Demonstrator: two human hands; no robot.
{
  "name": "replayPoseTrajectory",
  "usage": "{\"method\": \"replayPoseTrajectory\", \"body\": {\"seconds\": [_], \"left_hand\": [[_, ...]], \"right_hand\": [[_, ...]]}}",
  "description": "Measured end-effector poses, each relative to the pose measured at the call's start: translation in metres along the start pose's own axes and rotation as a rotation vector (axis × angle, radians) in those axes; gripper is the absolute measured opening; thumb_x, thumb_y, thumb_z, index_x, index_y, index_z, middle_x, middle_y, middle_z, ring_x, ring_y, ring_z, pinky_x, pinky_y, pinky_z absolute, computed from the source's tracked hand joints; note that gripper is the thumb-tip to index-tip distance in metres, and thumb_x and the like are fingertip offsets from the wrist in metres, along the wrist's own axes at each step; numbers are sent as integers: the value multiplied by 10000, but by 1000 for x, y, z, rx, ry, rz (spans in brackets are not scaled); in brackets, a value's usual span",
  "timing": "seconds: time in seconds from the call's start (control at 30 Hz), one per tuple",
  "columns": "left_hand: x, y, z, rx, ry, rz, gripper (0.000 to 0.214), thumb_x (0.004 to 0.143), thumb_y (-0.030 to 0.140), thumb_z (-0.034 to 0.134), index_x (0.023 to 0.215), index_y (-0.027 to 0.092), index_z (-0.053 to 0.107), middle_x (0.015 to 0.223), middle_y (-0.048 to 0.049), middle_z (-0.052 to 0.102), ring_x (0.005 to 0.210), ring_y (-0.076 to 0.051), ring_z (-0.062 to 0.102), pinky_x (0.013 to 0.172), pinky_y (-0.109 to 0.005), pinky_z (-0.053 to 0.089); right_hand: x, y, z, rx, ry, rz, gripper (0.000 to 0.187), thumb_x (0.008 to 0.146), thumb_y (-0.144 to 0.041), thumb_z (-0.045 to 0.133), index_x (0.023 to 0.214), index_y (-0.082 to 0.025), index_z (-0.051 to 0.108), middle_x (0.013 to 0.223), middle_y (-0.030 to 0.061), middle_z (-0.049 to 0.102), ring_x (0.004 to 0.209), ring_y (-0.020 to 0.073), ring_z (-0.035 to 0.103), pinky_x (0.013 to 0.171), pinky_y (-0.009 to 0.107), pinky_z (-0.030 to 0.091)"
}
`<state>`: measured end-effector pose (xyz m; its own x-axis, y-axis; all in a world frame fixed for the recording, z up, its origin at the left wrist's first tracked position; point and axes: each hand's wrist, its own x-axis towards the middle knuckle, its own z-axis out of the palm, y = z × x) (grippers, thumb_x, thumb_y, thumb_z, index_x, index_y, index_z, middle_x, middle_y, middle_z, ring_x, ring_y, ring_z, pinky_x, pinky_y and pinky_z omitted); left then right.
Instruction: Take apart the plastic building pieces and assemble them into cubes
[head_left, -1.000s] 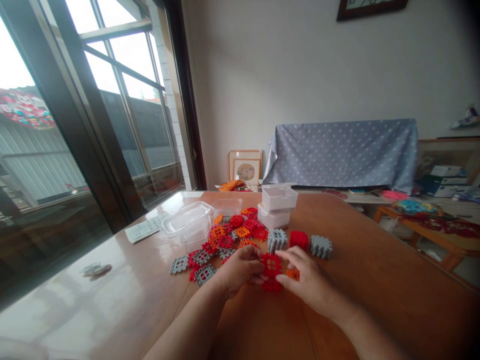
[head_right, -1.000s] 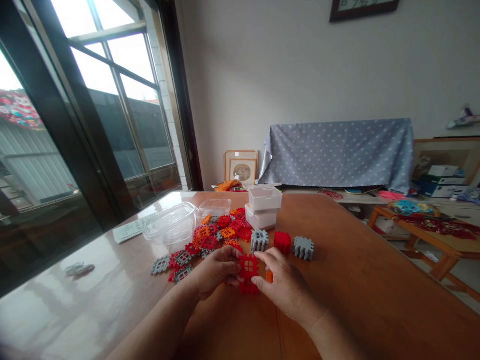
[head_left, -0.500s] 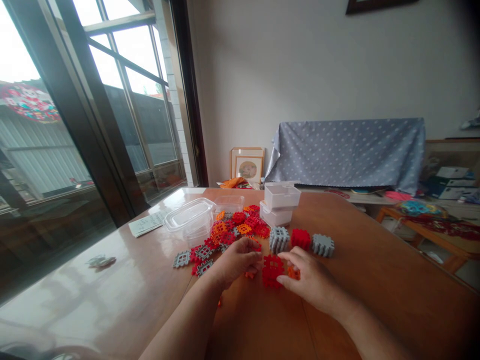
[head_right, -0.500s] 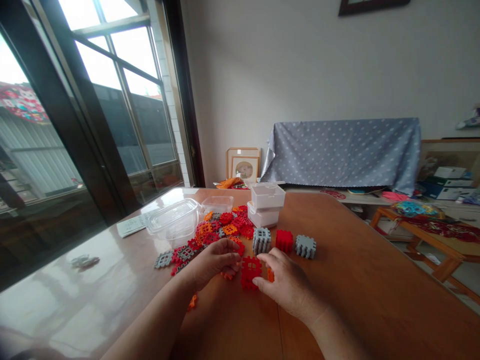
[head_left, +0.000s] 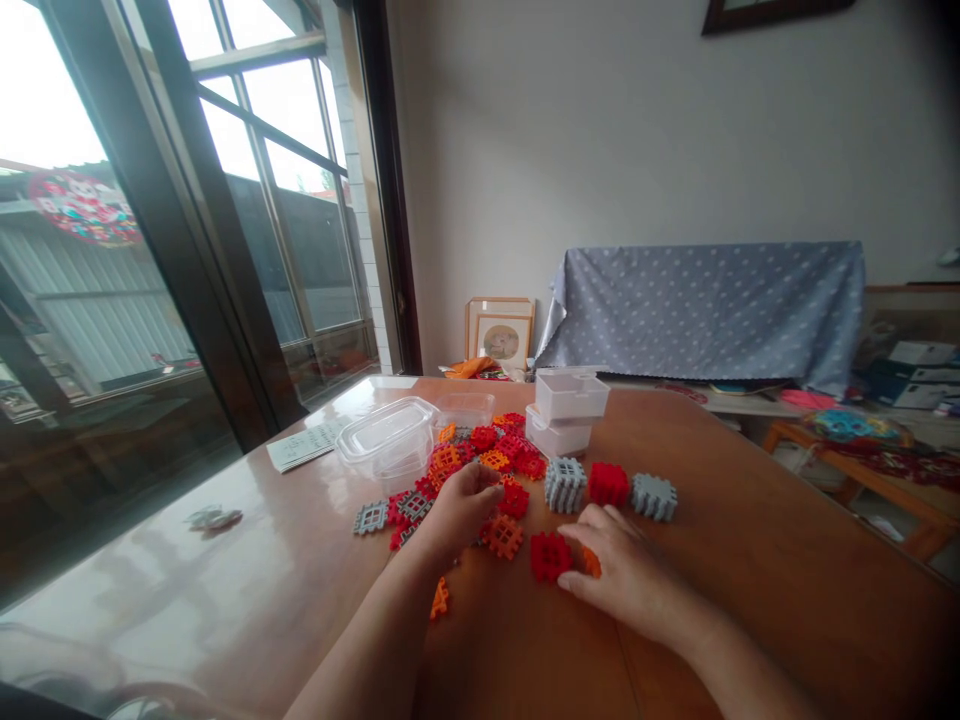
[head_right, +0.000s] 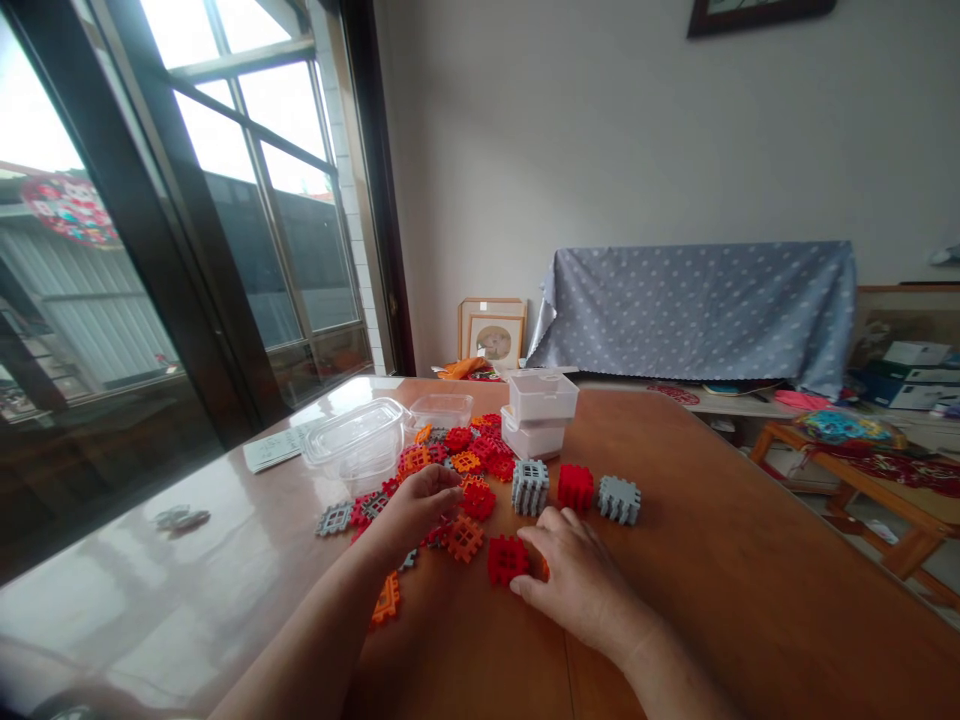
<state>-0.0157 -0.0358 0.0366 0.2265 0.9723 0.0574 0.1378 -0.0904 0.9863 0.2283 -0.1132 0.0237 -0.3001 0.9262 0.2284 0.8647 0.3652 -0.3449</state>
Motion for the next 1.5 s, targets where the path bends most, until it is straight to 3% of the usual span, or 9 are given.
{"method": "replayPoseTrajectory", "body": {"seconds": [0.2,0.4,0.5,0.73,0.93,1.1,1.27,1.37,1.5], "left_hand": [[-1,-3,-12,325,1,146,145,771,216,615,911,188,640,762,1,608,671,-136,526,615,-240,380],[-21,10,-13,787,-246,312,359,668,199,709,1020,262,681,1111,-59,677,1077,-306,550,952,-406,406],[-24,10,-10,919,-324,298,365,677,213,705,1034,278,671,1140,-65,675,1126,-346,522,976,-463,385],[-19,6,-8,983,-259,309,349,703,249,703,1047,257,648,1158,-92,627,1106,-339,523,952,-458,410],[-12,4,-11,845,-22,319,628,672,180,700,1288,213,585,1217,-112,534,1132,-296,517,996,-405,421],[-10,8,-9,542,85,225,439,704,282,747,1126,205,657,1098,-61,543,969,-217,544,888,-338,450],[-9,7,1,146,67,131,348,701,332,789,939,181,585,837,4,562,744,-131,511,652,-228,397],[-8,6,13,-88,-20,56,266,747,315,736,832,193,514,651,55,497,557,-80,416,525,-201,309],[-10,7,24,-182,-45,17,251,726,277,727,801,194,503,616,52,527,505,-64,401,484,-189,274]], "right_hand": [[2,8,4,29,33,5,519,815,-451,720,1300,-275,658,1141,79,650,1077,294,582,946,425,483],[5,13,8,63,128,18,438,856,-416,673,1276,-293,665,1087,72,677,1033,286,608,914,415,492],[6,13,7,73,141,22,428,871,-414,657,1279,-285,663,1061,70,678,1019,282,612,898,408,495],[5,7,5,87,147,24,371,892,-420,634,1229,-273,684,1003,66,672,955,265,621,858,399,506],[7,12,6,130,223,24,311,923,-413,586,1174,-265,696,895,46,662,883,246,626,822,381,511],[8,21,4,281,389,81,312,957,-443,518,1120,-252,702,911,51,695,876,233,655,799,358,527],[6,22,-3,425,521,128,305,947,-454,542,1091,-246,712,1051,66,741,966,244,679,869,357,528],[5,17,-4,465,480,115,305,950,-454,543,1087,-241,712,1035,69,749,950,243,685,854,356,533],[5,11,-2,463,436,85,309,952,-441,531,1099,-242,716,1043,74,754,963,247,690,857,361,542]]}}
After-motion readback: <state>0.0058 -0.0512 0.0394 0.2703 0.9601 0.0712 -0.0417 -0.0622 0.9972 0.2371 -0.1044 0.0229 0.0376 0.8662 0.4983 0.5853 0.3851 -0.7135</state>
